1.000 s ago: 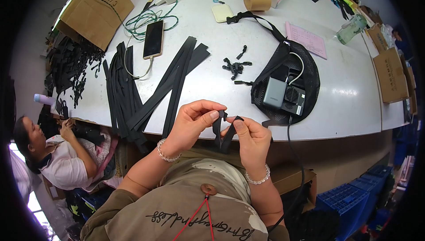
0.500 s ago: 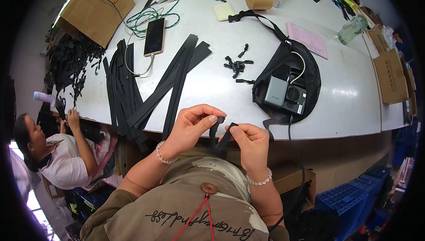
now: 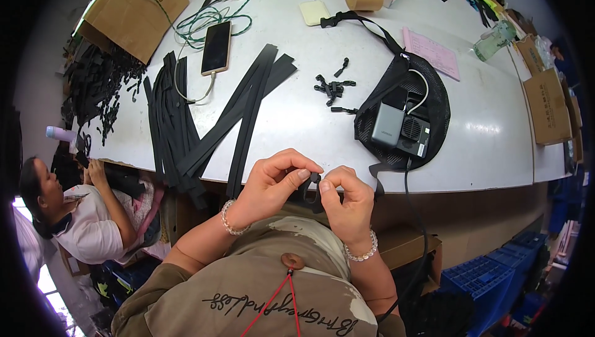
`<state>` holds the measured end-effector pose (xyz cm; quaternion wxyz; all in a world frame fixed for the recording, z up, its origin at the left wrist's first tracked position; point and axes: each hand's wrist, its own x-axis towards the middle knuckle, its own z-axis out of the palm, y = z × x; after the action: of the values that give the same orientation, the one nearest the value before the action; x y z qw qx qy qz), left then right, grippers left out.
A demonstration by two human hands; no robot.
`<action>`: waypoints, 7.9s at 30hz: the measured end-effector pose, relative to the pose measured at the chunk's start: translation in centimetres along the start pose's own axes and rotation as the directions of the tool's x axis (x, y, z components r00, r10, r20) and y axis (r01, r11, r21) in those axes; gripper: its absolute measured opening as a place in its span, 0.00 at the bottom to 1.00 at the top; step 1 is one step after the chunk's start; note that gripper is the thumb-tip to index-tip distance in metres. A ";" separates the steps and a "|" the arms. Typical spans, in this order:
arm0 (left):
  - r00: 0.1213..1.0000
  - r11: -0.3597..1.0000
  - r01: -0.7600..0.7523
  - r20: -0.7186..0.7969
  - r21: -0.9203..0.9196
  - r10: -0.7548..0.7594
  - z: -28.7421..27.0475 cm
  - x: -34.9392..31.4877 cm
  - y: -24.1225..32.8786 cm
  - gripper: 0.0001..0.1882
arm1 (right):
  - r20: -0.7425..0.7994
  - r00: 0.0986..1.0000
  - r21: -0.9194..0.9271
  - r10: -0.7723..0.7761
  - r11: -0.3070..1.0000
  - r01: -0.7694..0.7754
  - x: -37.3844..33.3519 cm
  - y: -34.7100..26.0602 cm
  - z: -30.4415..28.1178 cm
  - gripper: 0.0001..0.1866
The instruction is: Assembling plastic buckles and clips onto fabric straps at a workstation.
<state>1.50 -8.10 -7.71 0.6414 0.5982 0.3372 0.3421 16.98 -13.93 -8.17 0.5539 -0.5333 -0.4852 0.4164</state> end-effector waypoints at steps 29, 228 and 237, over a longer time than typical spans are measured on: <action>0.987 0.942 -0.157 0.016 0.297 0.160 0.2 -0.4 1.1 0.08 | 0.037 0.998 -0.080 0.042 0.996 -0.039 -0.6 -0.2 -0.1 0.07; 0.860 0.838 0.425 -0.136 -0.341 -0.492 1.7 -6.1 -9.9 0.08 | 0.054 0.891 0.275 0.451 0.851 -0.448 -6.6 9.0 0.3 0.03; 0.833 0.823 0.400 -0.214 -0.404 -0.510 2.2 -5.5 -11.3 0.08 | -0.104 0.910 0.235 0.401 0.899 -0.369 -6.0 10.4 1.6 0.03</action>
<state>0.77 -14.46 -18.72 0.7373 0.3161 0.5039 0.3203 14.89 -18.64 -19.18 0.5484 -0.5871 -0.2803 0.5254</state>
